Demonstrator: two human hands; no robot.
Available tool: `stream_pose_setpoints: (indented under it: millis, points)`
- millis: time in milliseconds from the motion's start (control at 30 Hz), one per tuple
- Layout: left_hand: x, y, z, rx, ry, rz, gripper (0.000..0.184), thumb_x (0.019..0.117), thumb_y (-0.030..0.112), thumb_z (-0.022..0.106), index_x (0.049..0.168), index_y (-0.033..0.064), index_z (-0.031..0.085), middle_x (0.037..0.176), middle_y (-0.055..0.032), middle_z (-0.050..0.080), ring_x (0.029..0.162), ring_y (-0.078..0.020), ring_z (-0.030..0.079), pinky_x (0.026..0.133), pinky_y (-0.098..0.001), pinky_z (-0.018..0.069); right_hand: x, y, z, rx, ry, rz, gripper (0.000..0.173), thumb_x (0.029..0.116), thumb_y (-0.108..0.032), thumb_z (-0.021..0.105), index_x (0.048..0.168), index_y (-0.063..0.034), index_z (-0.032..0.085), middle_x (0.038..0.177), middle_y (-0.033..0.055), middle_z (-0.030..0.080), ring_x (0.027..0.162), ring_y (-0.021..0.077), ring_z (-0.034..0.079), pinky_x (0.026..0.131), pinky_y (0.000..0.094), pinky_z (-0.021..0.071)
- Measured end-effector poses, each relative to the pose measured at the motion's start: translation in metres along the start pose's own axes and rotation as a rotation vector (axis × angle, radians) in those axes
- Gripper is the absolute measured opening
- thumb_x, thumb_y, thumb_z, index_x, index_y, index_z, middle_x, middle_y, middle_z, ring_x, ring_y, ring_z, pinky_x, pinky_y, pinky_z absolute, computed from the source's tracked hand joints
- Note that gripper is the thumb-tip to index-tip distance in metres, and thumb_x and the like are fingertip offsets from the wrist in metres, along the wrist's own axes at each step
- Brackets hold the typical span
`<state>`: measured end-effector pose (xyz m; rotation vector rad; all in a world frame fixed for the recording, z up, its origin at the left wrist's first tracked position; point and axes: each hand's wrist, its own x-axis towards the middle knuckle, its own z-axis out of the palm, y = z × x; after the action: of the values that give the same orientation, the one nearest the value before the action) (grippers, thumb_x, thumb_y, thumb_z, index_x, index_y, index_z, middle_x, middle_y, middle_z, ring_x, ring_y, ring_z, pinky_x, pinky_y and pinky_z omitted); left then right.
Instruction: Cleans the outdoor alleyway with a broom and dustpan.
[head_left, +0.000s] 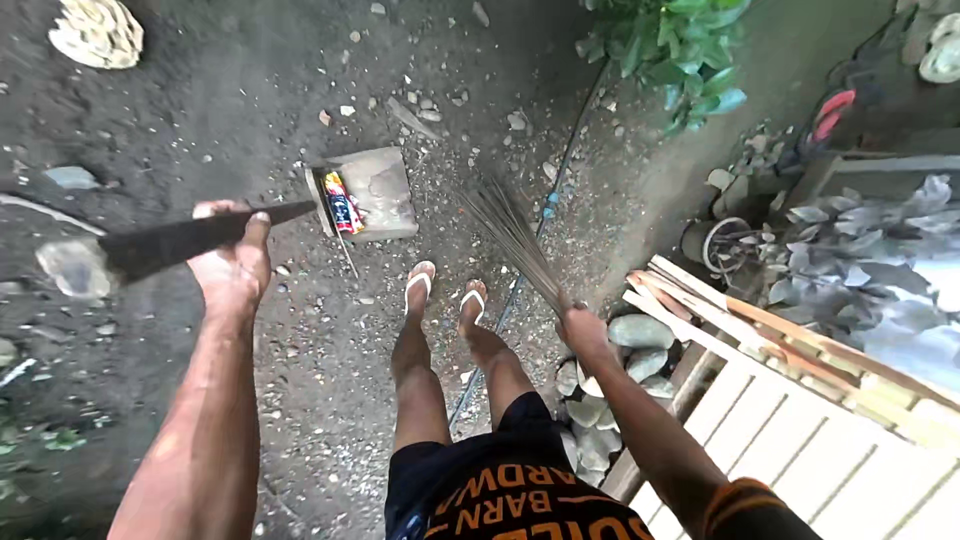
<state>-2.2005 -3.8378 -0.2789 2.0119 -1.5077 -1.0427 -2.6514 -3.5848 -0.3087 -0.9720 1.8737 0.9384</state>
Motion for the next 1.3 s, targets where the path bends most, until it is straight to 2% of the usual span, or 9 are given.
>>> stream_pose_setpoints:
  millis: [133, 300, 567, 667, 767, 833, 1033, 1133, 1300]
  points:
    - [-0.031, -0.006, -0.010, -0.042, -0.010, 0.099, 0.040, 0.0992, 0.017, 0.060, 0.128, -0.0096, 0.053, 0.131, -0.0227, 0.061, 0.123, -0.0192, 0.059, 0.108, -0.0353, 0.0459, -0.058, 0.037, 0.044, 0.271, -0.048, 0.156, 0.083, 0.0950, -0.038, 0.066, 0.166, -0.0241, 0.025, 0.136, 0.0229, 0.063, 0.108, 0.0429, 0.069, 0.088, 0.0625, 0.0554]
    - [-0.062, 0.016, -0.014, -0.115, 0.018, 0.209, 0.037, 0.0999, 0.015, 0.061, 0.124, -0.0106, 0.052, 0.127, -0.0173, 0.062, 0.121, -0.0132, 0.060, 0.108, -0.0327, 0.0472, -0.041, 0.044, 0.055, 0.514, -0.003, 0.196, 0.083, 0.0938, -0.035, 0.067, 0.165, -0.0174, 0.028, 0.127, 0.0231, 0.067, 0.110, 0.0424, 0.068, 0.092, 0.0629, 0.0534]
    - [-0.087, 0.048, 0.040, -0.093, -0.073, 0.266, 0.031, 0.1022, 0.016, 0.060, 0.122, -0.0065, 0.056, 0.123, -0.0159, 0.064, 0.115, -0.0152, 0.062, 0.104, -0.0341, 0.0501, 0.009, -0.006, 0.035, 0.549, 0.015, 0.201, 0.071, 0.0965, -0.034, 0.064, 0.160, -0.0163, 0.037, 0.127, 0.0197, 0.069, 0.116, 0.0380, 0.067, 0.096, 0.0588, 0.0529]
    - [-0.101, 0.060, 0.063, -0.008, -0.114, 0.254, 0.031, 0.1040, 0.020, 0.060, 0.124, -0.0035, 0.058, 0.122, -0.0169, 0.066, 0.110, -0.0195, 0.066, 0.100, -0.0390, 0.0529, 0.024, -0.021, 0.032, 0.578, -0.001, 0.184, 0.067, 0.0961, -0.034, 0.065, 0.156, -0.0149, 0.042, 0.127, 0.0188, 0.069, 0.117, 0.0368, 0.067, 0.097, 0.0589, 0.0525]
    - [-0.105, 0.064, 0.096, 0.029, -0.110, 0.303, 0.032, 0.1014, 0.022, 0.063, 0.120, -0.0046, 0.061, 0.109, -0.0198, 0.068, 0.098, -0.0233, 0.068, 0.091, -0.0415, 0.0560, 0.034, -0.034, 0.036, 0.564, -0.053, 0.159, 0.062, 0.0965, -0.032, 0.066, 0.151, -0.0105, 0.047, 0.129, 0.0207, 0.067, 0.120, 0.0382, 0.065, 0.098, 0.0592, 0.0514]
    - [-0.107, 0.078, 0.119, 0.126, -0.162, 0.265, 0.037, 0.1008, 0.026, 0.064, 0.122, -0.0030, 0.061, 0.110, -0.0211, 0.069, 0.099, -0.0309, 0.070, 0.090, -0.0513, 0.0569, 0.036, -0.050, 0.043, 0.542, -0.065, 0.132, 0.060, 0.0954, -0.031, 0.067, 0.148, -0.0089, 0.049, 0.128, 0.0217, 0.067, 0.119, 0.0393, 0.066, 0.098, 0.0601, 0.0521]
    - [-0.109, 0.116, 0.159, 0.415, -0.251, 0.180, 0.037, 0.0978, 0.025, 0.068, 0.125, 0.0010, 0.062, 0.118, -0.0237, 0.068, 0.101, -0.0430, 0.070, 0.085, -0.0617, 0.0550, -0.041, -0.113, 0.071, 0.539, -0.219, -0.032, 0.054, 0.0942, -0.035, 0.067, 0.138, -0.0041, 0.058, 0.121, 0.0204, 0.070, 0.111, 0.0377, 0.069, 0.092, 0.0595, 0.0551]
    - [-0.103, 0.111, 0.157, 0.421, -0.287, 0.188, 0.042, 0.0991, 0.029, 0.067, 0.130, 0.0008, 0.060, 0.121, -0.0238, 0.067, 0.108, -0.0424, 0.068, 0.091, -0.0612, 0.0536, -0.097, -0.118, 0.097, 0.547, -0.266, -0.106, 0.069, 0.0948, -0.035, 0.065, 0.157, -0.0161, 0.041, 0.123, 0.0193, 0.069, 0.109, 0.0385, 0.070, 0.090, 0.0602, 0.0563]
    - [-0.090, 0.098, 0.147, 0.373, -0.304, 0.198, 0.042, 0.0988, 0.031, 0.068, 0.128, 0.0021, 0.060, 0.117, -0.0225, 0.068, 0.106, -0.0406, 0.068, 0.091, -0.0629, 0.0528, -0.145, -0.081, 0.106, 0.640, -0.315, -0.020, 0.084, 0.0944, -0.041, 0.067, 0.166, -0.0262, 0.025, 0.131, 0.0190, 0.066, 0.110, 0.0377, 0.069, 0.091, 0.0576, 0.0567]
